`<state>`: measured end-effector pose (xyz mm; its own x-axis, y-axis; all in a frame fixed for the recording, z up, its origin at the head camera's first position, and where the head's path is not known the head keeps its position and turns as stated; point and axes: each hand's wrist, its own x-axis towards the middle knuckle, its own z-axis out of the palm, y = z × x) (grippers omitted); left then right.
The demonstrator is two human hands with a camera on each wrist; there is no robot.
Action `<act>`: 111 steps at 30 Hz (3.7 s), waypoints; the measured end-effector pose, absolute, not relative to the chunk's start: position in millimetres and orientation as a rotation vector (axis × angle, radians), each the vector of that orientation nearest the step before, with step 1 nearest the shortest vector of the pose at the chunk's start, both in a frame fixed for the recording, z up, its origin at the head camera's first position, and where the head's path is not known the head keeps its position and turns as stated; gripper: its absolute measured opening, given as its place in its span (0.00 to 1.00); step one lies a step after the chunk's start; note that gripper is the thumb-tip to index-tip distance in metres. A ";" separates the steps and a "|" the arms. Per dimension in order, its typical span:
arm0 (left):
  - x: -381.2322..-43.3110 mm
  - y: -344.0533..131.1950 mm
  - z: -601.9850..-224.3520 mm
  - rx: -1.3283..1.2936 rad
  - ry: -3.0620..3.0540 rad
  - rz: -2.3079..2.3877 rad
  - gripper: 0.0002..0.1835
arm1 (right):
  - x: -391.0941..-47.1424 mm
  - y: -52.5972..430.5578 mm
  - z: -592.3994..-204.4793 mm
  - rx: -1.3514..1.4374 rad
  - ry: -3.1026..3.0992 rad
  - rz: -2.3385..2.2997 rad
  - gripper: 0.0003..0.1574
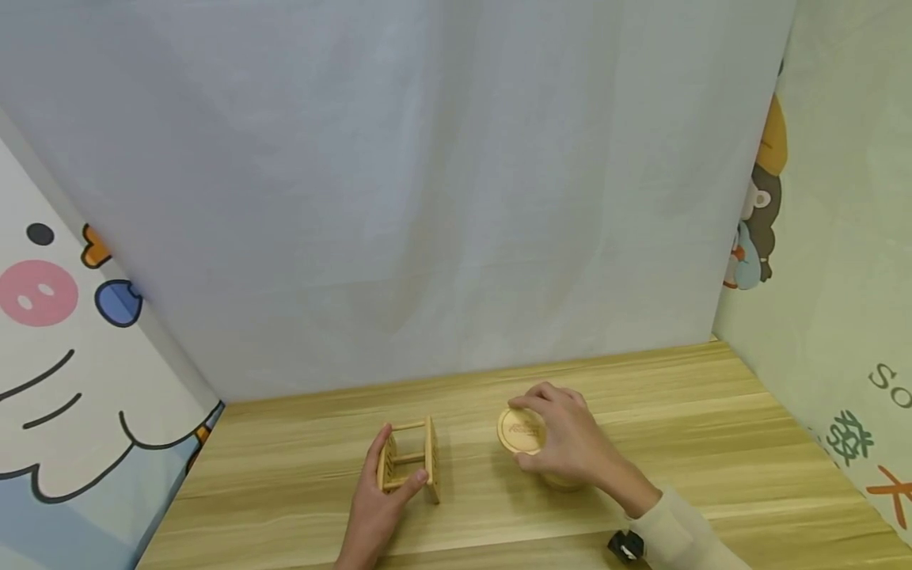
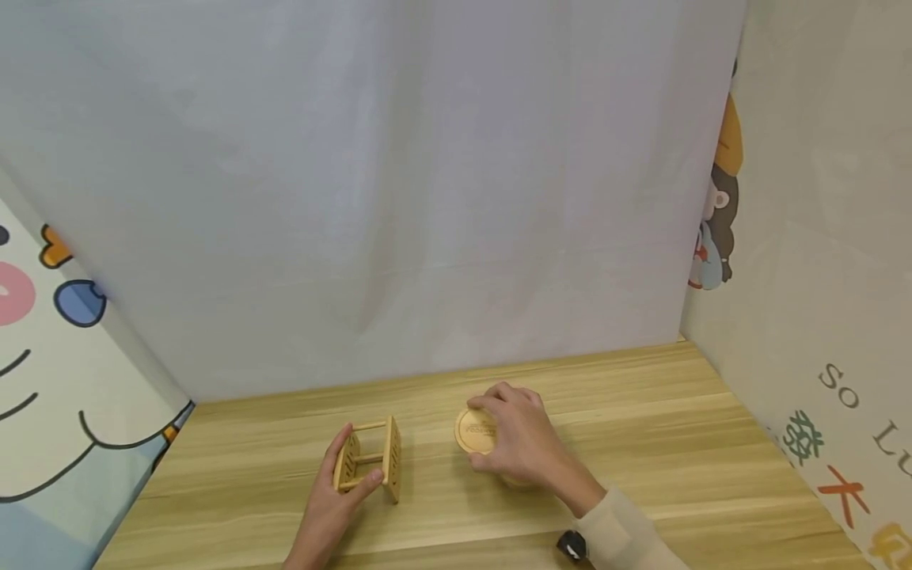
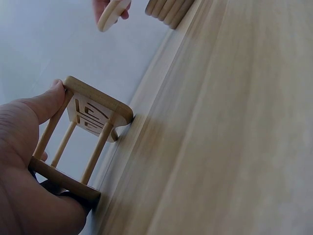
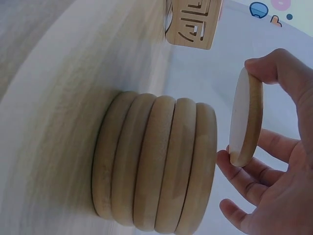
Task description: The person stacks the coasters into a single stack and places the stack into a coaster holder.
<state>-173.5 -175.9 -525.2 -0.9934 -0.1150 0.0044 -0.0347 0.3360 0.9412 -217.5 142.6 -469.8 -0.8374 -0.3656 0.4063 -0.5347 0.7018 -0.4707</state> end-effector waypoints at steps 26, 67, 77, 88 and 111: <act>-174.0 -176.9 -527.2 0.128 -2.492 -1.782 0.57 | -204.3 161.2 -477.0 0.676 -2.618 0.815 0.41; -174.6 -176.4 -524.1 0.100 -2.482 -1.794 0.57 | -201.5 192.3 -484.4 0.665 -2.624 0.805 0.42; -175.0 -177.1 -523.9 0.105 -2.484 -1.791 0.57 | -202.7 193.6 -487.6 0.675 -2.636 0.801 0.41; -172.4 -176.8 -526.0 0.120 -2.490 -1.786 0.57 | -199.4 194.7 -491.4 0.689 -2.654 0.824 0.40; -172.0 -175.2 -527.9 0.141 -2.500 -1.779 0.57 | -197.0 194.7 -490.2 0.737 -2.702 0.911 0.41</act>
